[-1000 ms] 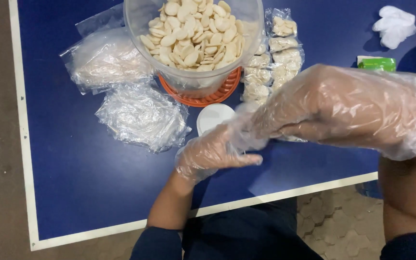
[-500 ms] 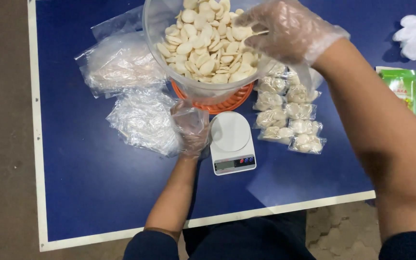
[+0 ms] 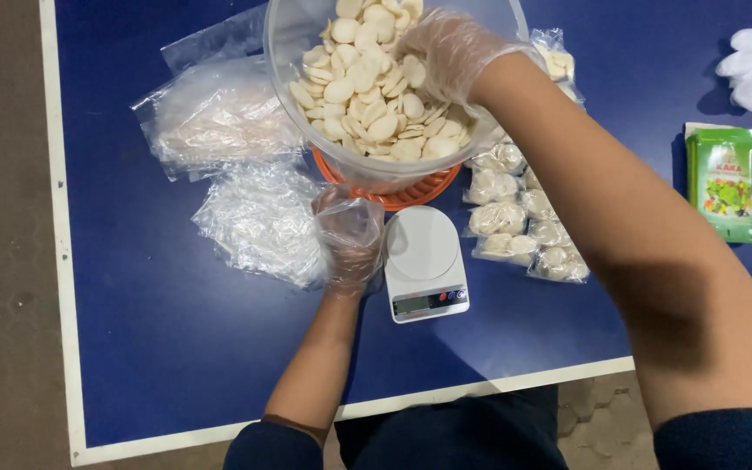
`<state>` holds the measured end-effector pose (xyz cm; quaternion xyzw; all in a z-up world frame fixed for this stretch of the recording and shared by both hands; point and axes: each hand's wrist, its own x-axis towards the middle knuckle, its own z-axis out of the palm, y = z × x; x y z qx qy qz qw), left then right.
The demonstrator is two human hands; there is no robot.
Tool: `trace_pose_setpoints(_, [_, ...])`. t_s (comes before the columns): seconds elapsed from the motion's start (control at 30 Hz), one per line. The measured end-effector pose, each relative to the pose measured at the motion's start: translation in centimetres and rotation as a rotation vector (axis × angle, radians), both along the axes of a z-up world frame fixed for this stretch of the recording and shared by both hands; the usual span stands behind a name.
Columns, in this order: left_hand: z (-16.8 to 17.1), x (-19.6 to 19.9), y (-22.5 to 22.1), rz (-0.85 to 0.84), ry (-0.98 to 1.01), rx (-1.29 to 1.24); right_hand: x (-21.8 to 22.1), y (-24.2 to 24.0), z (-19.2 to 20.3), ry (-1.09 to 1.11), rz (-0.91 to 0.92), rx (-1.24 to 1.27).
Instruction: Weighing sliced food items on a digital scale and placing them into individual plastic bags for packaging.
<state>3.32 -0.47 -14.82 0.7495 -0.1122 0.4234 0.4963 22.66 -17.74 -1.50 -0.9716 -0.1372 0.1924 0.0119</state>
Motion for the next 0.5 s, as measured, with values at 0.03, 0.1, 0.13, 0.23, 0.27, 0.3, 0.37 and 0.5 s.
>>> trace_pose_setpoints(0.03, [-0.3, -0.1, 0.0, 0.002, 0.003, 0.001, -0.4, 0.1, 0.4, 0.003, 0.002, 0.001])
trace_pose_setpoints(0.1, [-0.8, -0.3, -0.2, 0.018, 0.050, 0.019, -1.3, -0.1, 1.3, -0.018, -0.161, 0.216])
trace_pose_setpoints(0.13, [-1.1, 0.1, -0.2, 0.014, 0.052, 0.018, -0.4, -0.9, -0.1, -0.016, -0.165, 0.215])
trace_pose_setpoints(0.23, [-1.6, 0.1, 0.0, -0.013, -0.011, 0.063, 1.5, -2.5, -3.8, -0.190, -0.077, 0.224])
trace_pose_setpoints(0.27, [-1.5, 0.1, 0.0, -0.015, 0.007, 0.053, 1.9, -2.6, -4.2, -0.101, -0.167, 0.344])
trace_pose_setpoints(0.3, [-1.4, -0.1, 0.1, -0.019, 0.030, 0.046, 2.1, -2.8, -4.7, -0.005, -0.258, 0.464])
trace_pose_setpoints(0.37, [-1.7, 0.1, 0.0, 0.004, 0.036, 0.056, 1.5, -2.9, -4.4, -0.177, -0.194, 0.322])
trace_pose_setpoints(0.5, [-3.0, 0.2, -0.5, -0.010, 0.079, -0.022, 5.1, -6.2, -10.1, -0.343, 0.414, -0.514])
